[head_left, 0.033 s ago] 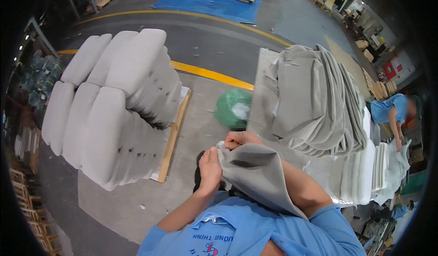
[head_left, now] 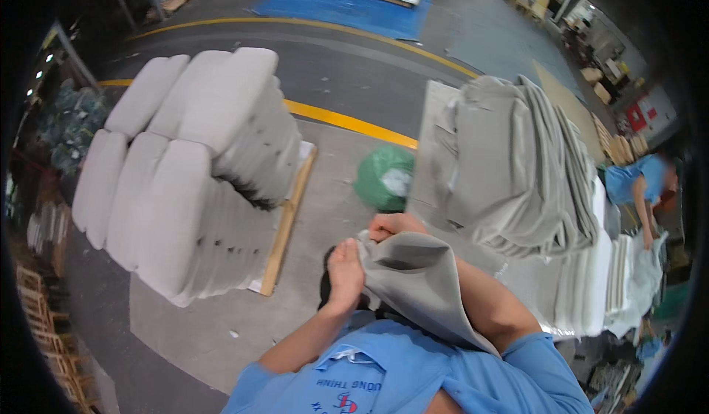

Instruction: The person inserts white foam cushions into grey fabric covers at a worktable in a factory. They repeatedly pick up a foam piece, open a cover, insert the foam, and adjust the cover before stacking the finished cushion on a nearby pile.

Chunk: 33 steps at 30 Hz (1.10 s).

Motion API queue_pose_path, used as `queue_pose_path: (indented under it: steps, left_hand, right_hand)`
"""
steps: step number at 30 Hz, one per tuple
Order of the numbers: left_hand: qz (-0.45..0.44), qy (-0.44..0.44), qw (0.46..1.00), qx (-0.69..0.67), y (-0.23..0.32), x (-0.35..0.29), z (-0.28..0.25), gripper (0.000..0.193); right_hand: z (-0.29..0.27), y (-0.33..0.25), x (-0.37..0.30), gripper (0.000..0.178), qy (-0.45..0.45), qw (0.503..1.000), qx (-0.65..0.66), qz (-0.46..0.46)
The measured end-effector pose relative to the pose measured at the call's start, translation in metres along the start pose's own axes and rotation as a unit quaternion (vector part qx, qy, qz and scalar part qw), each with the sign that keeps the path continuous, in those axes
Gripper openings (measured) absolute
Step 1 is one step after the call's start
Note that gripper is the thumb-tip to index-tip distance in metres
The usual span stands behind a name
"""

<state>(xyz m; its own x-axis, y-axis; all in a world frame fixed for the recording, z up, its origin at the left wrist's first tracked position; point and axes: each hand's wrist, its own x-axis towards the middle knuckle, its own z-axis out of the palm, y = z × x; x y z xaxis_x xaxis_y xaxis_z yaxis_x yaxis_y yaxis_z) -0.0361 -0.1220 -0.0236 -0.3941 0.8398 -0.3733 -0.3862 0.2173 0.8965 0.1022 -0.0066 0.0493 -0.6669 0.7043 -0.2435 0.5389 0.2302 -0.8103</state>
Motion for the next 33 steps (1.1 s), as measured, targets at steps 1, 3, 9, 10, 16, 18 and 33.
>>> queue_pose_path:
  steps: [1, 3, 9, 10, 16, 18, 33]
  left_hand:
    - [0.049, 0.036, 0.990, 0.130, -0.015, 0.012, -0.011, 0.041]
    - [0.072, 0.063, 0.984, 0.151, -0.023, 0.021, -0.004, 0.040]
    - [0.034, 0.087, 0.953, 0.287, -0.042, 0.044, -0.001, 0.044]
    - [0.033, 0.094, 0.955, 0.279, -0.047, 0.051, -0.012, 0.045]
    - [0.034, -0.070, 0.960, 0.270, -0.052, 0.054, 0.043, 0.041]
    - [0.016, -0.055, 0.944, 0.325, -0.049, 0.063, -0.001, 0.026]
    - [-0.134, -0.442, 0.837, 0.293, 0.000, 0.115, -0.023, 0.054]
  right_hand:
    - [0.003, -0.001, 0.011, 0.013, -0.006, 1.000, 0.005, -0.028]
    - [0.010, 0.023, 0.021, 0.012, -0.014, 0.998, 0.037, -0.054]
    - [0.028, 0.113, 0.072, 0.011, -0.159, 0.924, 0.347, 0.034]
    - [0.043, 0.122, 0.088, 0.013, -0.185, 0.909, 0.373, 0.029]
    - [0.016, 0.241, 0.051, 0.026, -0.006, 0.937, 0.341, 0.073]
    - [0.033, 0.180, 0.060, 0.028, 0.005, 0.999, -0.007, 0.041]
    - [0.014, -0.021, -0.348, 0.099, 0.170, 0.916, 0.292, 0.214]
